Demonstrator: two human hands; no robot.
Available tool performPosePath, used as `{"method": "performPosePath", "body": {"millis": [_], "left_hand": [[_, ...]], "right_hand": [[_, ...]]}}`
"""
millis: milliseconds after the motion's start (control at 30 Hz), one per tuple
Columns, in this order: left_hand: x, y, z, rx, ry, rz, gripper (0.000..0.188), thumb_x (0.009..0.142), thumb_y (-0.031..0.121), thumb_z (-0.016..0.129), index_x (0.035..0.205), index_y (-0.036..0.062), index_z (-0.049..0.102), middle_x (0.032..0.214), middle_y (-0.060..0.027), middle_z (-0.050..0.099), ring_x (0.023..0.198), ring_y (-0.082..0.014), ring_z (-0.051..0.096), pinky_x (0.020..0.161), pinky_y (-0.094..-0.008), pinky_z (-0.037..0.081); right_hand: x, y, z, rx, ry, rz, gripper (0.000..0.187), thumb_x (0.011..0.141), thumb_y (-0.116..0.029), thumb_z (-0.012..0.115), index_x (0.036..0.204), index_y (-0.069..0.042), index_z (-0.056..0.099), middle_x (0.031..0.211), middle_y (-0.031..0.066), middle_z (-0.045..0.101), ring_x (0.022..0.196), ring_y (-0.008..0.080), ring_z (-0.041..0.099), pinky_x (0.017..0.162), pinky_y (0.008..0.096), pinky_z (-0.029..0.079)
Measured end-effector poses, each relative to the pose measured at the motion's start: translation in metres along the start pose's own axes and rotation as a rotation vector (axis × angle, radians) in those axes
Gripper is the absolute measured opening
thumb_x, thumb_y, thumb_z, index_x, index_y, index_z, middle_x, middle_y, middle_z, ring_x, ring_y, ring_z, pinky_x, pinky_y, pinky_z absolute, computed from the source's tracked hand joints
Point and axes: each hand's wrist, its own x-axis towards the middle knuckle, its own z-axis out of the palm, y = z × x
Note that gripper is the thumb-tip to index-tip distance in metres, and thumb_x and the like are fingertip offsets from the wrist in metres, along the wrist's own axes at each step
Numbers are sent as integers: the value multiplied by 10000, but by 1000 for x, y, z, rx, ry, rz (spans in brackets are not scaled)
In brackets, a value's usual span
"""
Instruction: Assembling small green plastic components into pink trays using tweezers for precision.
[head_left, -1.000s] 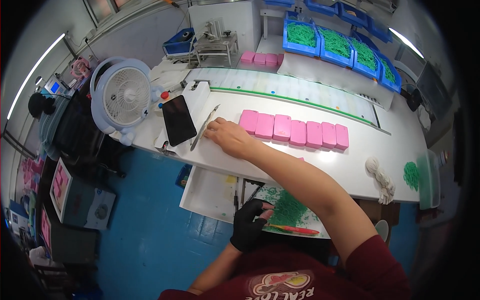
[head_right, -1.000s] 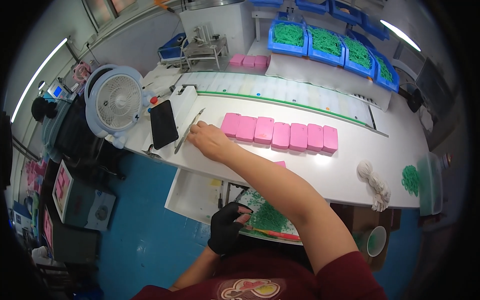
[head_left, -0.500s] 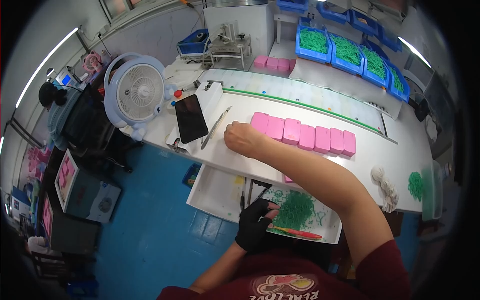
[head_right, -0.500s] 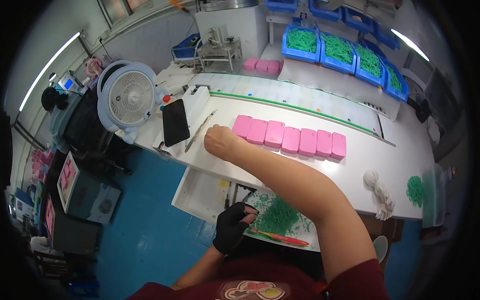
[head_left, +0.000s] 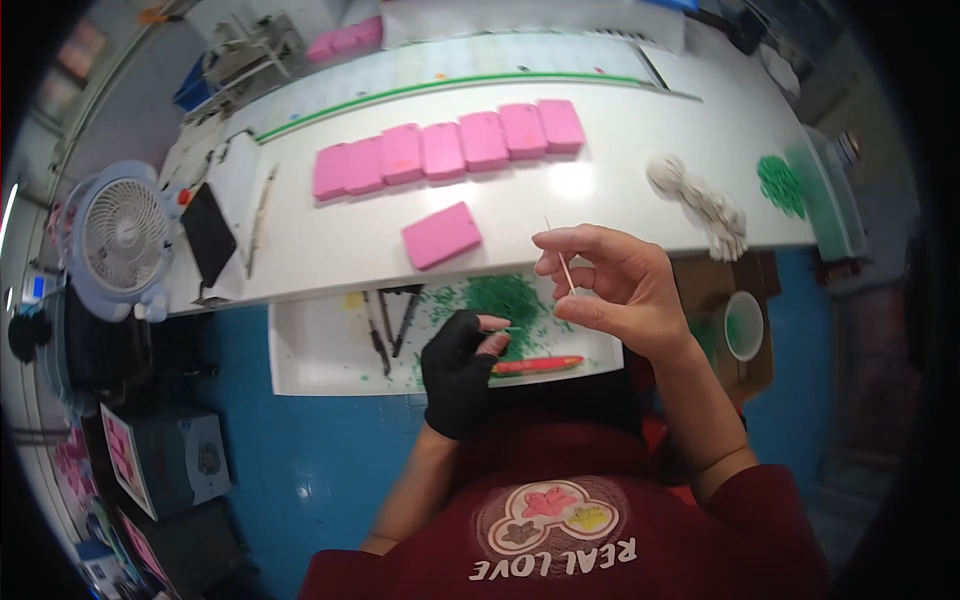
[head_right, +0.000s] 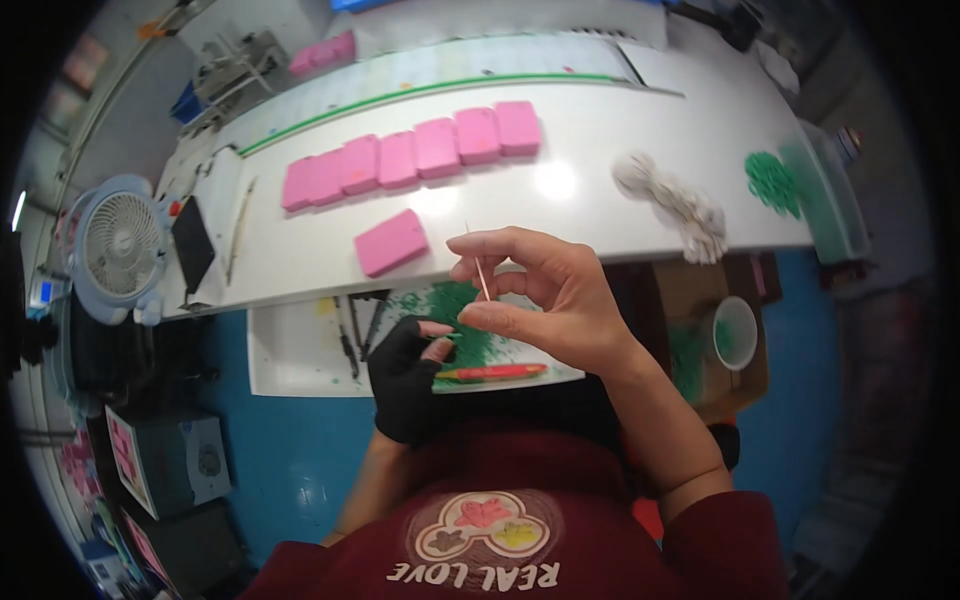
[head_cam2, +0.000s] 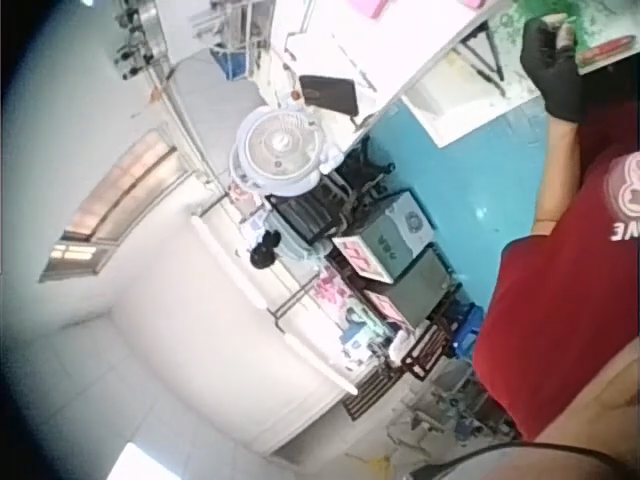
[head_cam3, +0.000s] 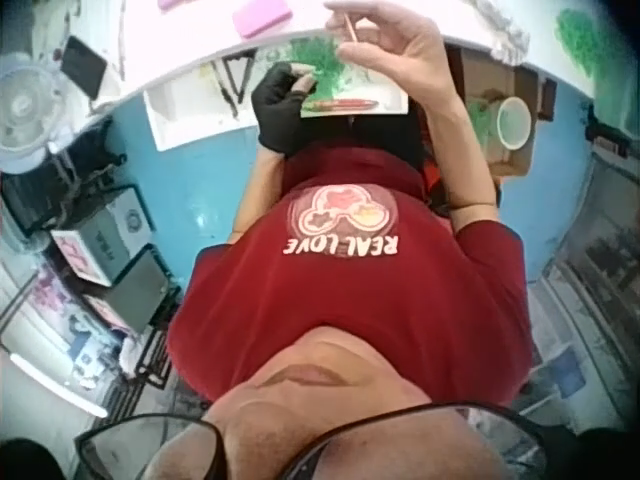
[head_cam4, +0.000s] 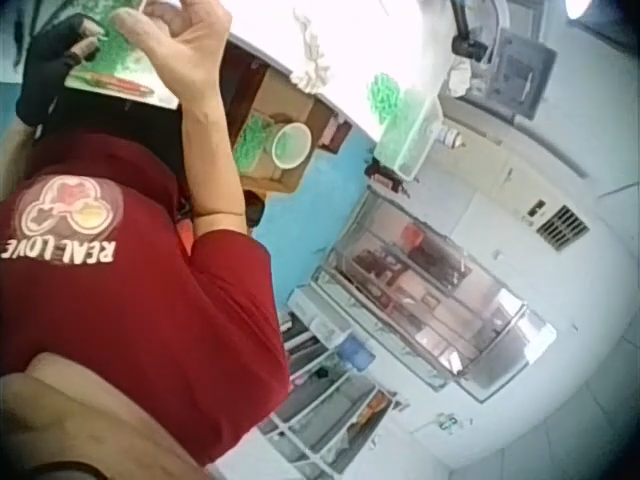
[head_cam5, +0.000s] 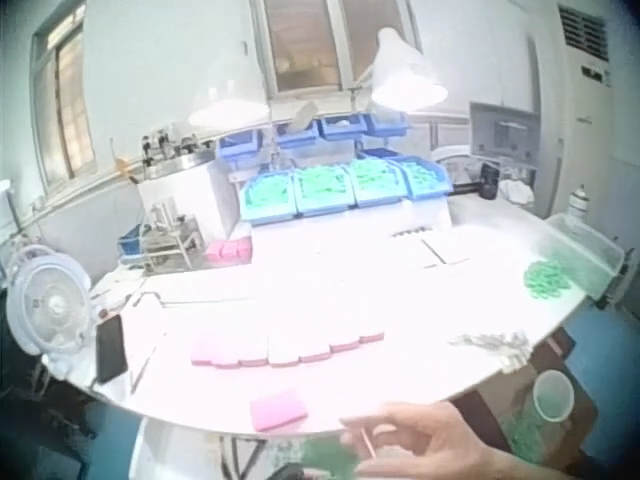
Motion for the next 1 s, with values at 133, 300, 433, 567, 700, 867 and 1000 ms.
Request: {"method": "performPosePath", "body": {"millis": [133,300,433,567,700,867,1000], "left_hand": [[4,-3,18,18,-65,-23,137,865,-81,638,984,-15,659,919,-39,623,818,-109,601,738,-244,496],[1,-7,32,68,-122,-27,128,856,-84,646,963,-17,660,923,-51,630,812,-120,611,733,-254,510],[-1,-12,32,181,-132,46,114,825,-72,674,922,-12,660,909,-58,643,799,-132,605,725,-270,493],[-1,-14,32,201,-117,57,117,810,-59,684,909,1,662,884,-64,652,782,-144,610,719,-278,488],[0,-16,33,298,-108,141,121,796,-42,691,899,16,668,858,-74,657,779,-166,626,722,-285,492],[1,-16,32,295,-96,157,122,792,-40,694,896,18,669,861,-78,659,786,-176,634,728,-288,496],[1,-16,31,246,-103,136,126,792,-42,695,900,19,669,872,-81,661,796,-173,632,732,-289,496]], "right_hand": [[-60,11,-10,-11,389,16,413,854,100,648,1259,52,581,1108,106,622,1012,139,601,853,279,532],[-94,38,-7,-279,545,-14,185,917,33,606,1065,-18,704,892,64,649,741,109,598,683,233,489],[-89,42,6,-531,556,-123,211,847,72,656,1010,-53,708,882,83,650,795,176,644,682,274,498],[-85,50,19,-572,576,-199,187,824,49,684,987,-42,680,874,105,670,759,217,656,630,306,514],[-82,54,23,-623,564,-187,179,795,32,719,944,-57,671,797,83,662,694,226,649,587,308,509],[-81,58,25,-625,548,-155,180,788,26,730,936,-55,667,791,83,661,689,226,652,577,312,509],[-80,57,26,-632,542,-149,175,790,28,729,931,-54,664,792,85,663,690,231,653,580,314,511]]}}
